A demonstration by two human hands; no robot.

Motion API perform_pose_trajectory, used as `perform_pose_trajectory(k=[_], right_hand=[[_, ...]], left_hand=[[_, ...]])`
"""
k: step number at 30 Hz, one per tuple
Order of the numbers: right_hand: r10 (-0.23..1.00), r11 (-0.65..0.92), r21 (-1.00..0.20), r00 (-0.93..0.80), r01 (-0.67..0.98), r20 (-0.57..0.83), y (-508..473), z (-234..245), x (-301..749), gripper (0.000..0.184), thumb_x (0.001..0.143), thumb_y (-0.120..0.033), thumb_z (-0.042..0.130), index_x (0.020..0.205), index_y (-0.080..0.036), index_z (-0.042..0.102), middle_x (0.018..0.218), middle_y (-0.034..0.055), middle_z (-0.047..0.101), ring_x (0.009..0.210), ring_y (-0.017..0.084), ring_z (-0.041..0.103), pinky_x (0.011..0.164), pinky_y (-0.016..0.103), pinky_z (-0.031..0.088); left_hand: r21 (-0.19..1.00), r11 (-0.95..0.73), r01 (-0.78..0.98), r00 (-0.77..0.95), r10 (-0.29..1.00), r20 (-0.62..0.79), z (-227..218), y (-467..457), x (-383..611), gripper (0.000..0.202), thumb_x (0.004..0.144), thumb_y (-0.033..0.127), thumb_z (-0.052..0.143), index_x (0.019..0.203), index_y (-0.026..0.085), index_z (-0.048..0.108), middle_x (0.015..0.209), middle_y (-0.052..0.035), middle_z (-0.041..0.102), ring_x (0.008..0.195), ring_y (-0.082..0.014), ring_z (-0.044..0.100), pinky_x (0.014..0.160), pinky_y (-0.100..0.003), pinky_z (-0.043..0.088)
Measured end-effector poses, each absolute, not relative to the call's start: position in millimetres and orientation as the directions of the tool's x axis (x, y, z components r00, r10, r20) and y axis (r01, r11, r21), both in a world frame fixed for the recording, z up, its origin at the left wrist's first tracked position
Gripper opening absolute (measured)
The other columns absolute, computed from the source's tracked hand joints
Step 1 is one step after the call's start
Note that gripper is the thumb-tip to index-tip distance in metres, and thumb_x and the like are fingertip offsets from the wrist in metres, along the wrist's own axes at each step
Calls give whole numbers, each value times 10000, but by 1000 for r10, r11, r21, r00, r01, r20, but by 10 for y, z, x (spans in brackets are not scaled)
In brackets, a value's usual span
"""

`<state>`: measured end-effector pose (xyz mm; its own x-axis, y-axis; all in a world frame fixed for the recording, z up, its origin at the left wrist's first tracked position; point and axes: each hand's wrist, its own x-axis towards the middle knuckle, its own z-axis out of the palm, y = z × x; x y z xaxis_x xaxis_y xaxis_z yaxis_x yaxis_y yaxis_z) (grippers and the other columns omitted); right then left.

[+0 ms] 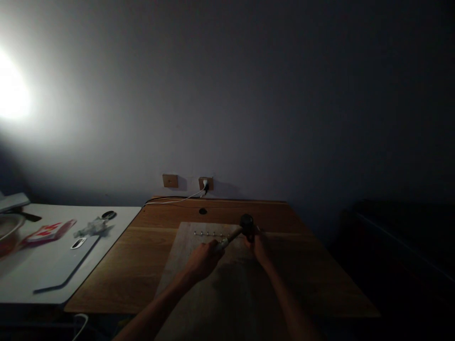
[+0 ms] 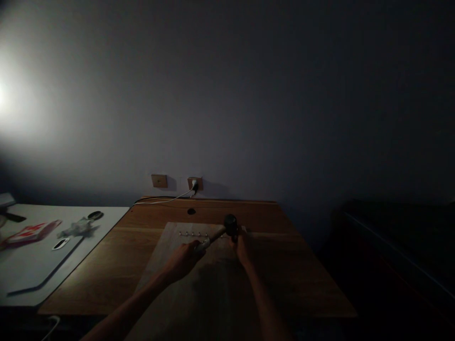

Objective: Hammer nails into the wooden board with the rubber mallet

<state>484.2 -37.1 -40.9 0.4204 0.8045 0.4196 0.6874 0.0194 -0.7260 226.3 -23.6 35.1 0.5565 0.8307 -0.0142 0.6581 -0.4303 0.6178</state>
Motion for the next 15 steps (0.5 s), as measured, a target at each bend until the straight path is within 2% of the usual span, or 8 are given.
perform_pose_trajectory(k=[9,15], right_hand=[[810,35,-738,414,674,416,-371,-377,4833,317,728,-274,578,1028,-186,631,786,41,675,646,190,644,616,290,509],[785,20,-707,427,707,450,-355,-405,4843,298,733,-295,604,1006,-186,650,846,76,692,708,216,660,656,323,528]], left_hand=[[604,-413,682,546,837,-45,404,-240,2269,226,947,367,527,1016,198,660,875,-70,736,771,-208,695,603,-258,360],[600,-427,677,557,830,-37,407,-231,2260,243,948,396,514,984,207,664,859,-74,728,754,-212,690,604,-264,360]])
